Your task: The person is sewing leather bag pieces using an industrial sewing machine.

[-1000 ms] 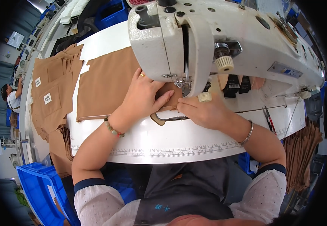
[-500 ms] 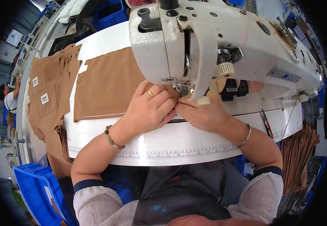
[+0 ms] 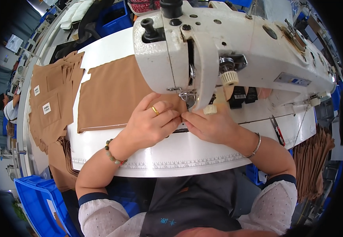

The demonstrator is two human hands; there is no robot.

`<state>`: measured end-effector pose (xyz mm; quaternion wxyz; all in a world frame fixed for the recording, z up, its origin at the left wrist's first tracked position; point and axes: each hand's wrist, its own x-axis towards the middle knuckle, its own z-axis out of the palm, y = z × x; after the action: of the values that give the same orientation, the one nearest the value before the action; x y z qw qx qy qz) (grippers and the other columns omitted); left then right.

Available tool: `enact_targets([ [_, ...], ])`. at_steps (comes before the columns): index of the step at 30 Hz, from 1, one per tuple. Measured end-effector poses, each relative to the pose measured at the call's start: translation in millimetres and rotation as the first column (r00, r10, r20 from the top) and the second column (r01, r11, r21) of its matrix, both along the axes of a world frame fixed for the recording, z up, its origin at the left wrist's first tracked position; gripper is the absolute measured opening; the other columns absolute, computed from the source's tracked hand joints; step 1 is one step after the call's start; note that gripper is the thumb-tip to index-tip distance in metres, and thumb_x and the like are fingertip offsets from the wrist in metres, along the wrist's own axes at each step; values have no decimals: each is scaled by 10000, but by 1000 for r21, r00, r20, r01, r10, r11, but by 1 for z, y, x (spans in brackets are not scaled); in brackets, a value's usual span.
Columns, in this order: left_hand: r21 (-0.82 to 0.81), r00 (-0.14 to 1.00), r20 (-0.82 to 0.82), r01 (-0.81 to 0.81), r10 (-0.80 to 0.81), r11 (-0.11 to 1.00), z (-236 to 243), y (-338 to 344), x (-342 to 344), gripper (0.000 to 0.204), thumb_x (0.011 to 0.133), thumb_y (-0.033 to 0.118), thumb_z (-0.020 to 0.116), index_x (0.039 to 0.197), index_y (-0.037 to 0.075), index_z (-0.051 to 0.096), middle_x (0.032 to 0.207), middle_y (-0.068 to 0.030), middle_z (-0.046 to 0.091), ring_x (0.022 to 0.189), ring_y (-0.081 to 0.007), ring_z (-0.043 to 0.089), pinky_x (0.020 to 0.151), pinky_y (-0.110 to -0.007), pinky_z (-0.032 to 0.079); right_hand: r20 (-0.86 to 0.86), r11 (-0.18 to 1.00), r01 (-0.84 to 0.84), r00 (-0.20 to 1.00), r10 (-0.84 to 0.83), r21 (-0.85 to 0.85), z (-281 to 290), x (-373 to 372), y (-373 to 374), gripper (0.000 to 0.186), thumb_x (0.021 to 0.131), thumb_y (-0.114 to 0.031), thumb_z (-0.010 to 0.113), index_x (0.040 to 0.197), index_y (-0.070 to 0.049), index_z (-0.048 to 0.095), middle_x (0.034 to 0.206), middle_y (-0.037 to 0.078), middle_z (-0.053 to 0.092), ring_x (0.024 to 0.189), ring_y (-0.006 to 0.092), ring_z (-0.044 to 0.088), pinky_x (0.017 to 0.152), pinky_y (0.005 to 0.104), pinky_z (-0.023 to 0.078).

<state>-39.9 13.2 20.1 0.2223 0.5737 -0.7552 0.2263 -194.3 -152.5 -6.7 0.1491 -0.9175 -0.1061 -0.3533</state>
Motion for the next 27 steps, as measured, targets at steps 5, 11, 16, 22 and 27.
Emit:
enact_targets([
  [5, 12, 1000, 14, 3, -3, 1000, 2, 0, 1, 102, 719, 140, 743, 814, 104, 748, 938, 16, 691, 964, -166, 621, 957, -454, 517, -16, 997, 20, 1000, -21, -69, 3, -2, 0, 136, 763, -132, 710, 752, -111, 576, 579, 23, 503, 497, 204, 578, 444, 357, 441],
  [11, 24, 999, 47, 11, -12, 1000, 3, 1, -1, 137, 723, 125, 742, 852, 87, 764, 950, -5, 697, 969, -178, 623, 962, -461, 523, 11, 978, 0, 1000, 2, -211, 6, -6, 0, 93, 742, -121, 688, 788, -77, 621, 661, 19, 514, 524, 163, 581, 469, 321, 459],
  [16, 30, 998, 54, 25, -26, 999, 2, 2, -2, 153, 725, 115, 736, 869, 74, 767, 965, -21, 704, 986, -195, 627, 968, -459, 524, 0, 981, -18, 1000, 18, -193, 6, -7, -1, 88, 738, -116, 674, 797, -70, 628, 683, 19, 515, 536, 156, 584, 487, 311, 469],
  [22, 92, 999, 37, 12, -15, 996, -2, 3, -3, 183, 725, 112, 718, 895, 60, 763, 977, -36, 713, 1002, -203, 642, 979, -442, 522, -49, 988, -38, 998, 31, -151, 1, -7, -1, 87, 745, -123, 664, 759, -83, 588, 679, 26, 518, 547, 167, 601, 493, 320, 482],
  [27, 149, 999, -50, 19, -11, 989, 1, 3, -4, 197, 723, 107, 702, 906, 60, 755, 974, -36, 716, 982, -206, 656, 978, -412, 526, -82, 989, -52, 996, 42, -135, 0, -7, 0, 89, 756, -127, 661, 772, -87, 583, 685, 27, 525, 555, 178, 613, 495, 329, 489],
])
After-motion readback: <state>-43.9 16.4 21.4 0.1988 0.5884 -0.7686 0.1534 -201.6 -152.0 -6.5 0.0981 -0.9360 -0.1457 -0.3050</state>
